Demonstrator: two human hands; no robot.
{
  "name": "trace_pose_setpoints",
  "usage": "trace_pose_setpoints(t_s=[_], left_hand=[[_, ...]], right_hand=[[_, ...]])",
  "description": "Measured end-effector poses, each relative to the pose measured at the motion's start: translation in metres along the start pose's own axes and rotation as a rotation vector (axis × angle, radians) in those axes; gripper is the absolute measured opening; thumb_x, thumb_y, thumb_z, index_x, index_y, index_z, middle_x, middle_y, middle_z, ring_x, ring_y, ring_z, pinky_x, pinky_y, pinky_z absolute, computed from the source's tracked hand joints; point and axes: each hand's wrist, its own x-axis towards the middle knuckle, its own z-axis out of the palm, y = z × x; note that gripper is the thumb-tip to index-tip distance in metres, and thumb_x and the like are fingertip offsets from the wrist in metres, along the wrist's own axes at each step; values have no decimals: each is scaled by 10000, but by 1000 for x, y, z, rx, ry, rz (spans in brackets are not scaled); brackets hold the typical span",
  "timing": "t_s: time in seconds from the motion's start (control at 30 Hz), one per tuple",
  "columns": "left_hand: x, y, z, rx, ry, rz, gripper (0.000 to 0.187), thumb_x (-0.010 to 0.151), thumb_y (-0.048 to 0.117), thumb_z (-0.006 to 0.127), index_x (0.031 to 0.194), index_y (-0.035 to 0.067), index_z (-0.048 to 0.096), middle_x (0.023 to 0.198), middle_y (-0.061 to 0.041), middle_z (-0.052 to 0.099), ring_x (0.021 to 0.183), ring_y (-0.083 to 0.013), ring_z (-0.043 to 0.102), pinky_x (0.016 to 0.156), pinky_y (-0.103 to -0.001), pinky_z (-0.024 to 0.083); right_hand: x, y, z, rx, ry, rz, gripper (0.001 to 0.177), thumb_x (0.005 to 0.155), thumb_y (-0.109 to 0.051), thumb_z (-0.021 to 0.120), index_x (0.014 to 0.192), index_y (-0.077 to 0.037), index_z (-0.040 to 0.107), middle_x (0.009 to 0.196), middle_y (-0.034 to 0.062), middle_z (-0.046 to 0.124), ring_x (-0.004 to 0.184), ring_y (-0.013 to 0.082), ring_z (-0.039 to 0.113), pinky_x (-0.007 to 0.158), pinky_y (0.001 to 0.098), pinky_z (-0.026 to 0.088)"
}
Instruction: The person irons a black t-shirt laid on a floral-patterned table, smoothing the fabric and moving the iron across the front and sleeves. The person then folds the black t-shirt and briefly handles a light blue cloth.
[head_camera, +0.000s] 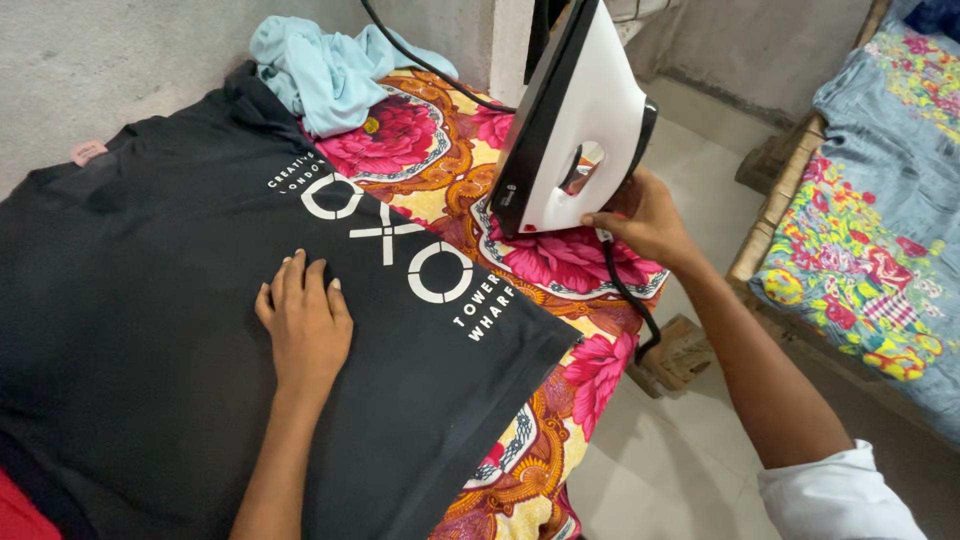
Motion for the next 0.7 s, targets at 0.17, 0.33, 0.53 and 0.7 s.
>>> trace_pose_setpoints(t_s=[0.17, 0.33, 0.53, 0.7], left_hand=[[-1, 3, -1, -12, 14, -1, 358, 1020, 193, 566, 1302, -15, 639, 1457, -199, 563, 1416, -328, 480, 1161, -591, 311], [0, 2, -3, -25, 4, -2, 360, 1019, 192, 561, 1299, -21, 639, 1457, -205, 560, 1412, -338, 475, 1154, -594, 312], [1, 3, -4, -16, -17, -11, 363, 1013, 196, 561, 1294, -21, 638, 1453, -208, 555, 1408, -339, 474, 1144, -601, 313], [1, 4, -5, -23, -2, -9, 361, 1007, 187, 565, 1297, -16, 639, 1446, -196, 562, 1405, -325, 482, 1148, -596, 321]], right_hand=[[14, -4, 41, -2, 137, -8, 707, 783, 29, 815, 1411, 1, 492, 1171, 123, 734, 1075, 194, 725, 941, 345, 619], [48, -12, 94, -260, 238, -161, 742, 726, -78, 932, 1350, 5, 541, 1155, 138, 758, 1065, 181, 745, 929, 324, 621], [85, -9, 71, -446, -87, -142, 638, 688, -156, 976, 1229, -41, 658, 1118, 108, 762, 1030, 215, 736, 908, 354, 613], [91, -16, 39, -401, -394, -89, 663, 707, -119, 894, 1309, -56, 623, 1265, 105, 705, 1170, 232, 675, 902, 376, 624]])
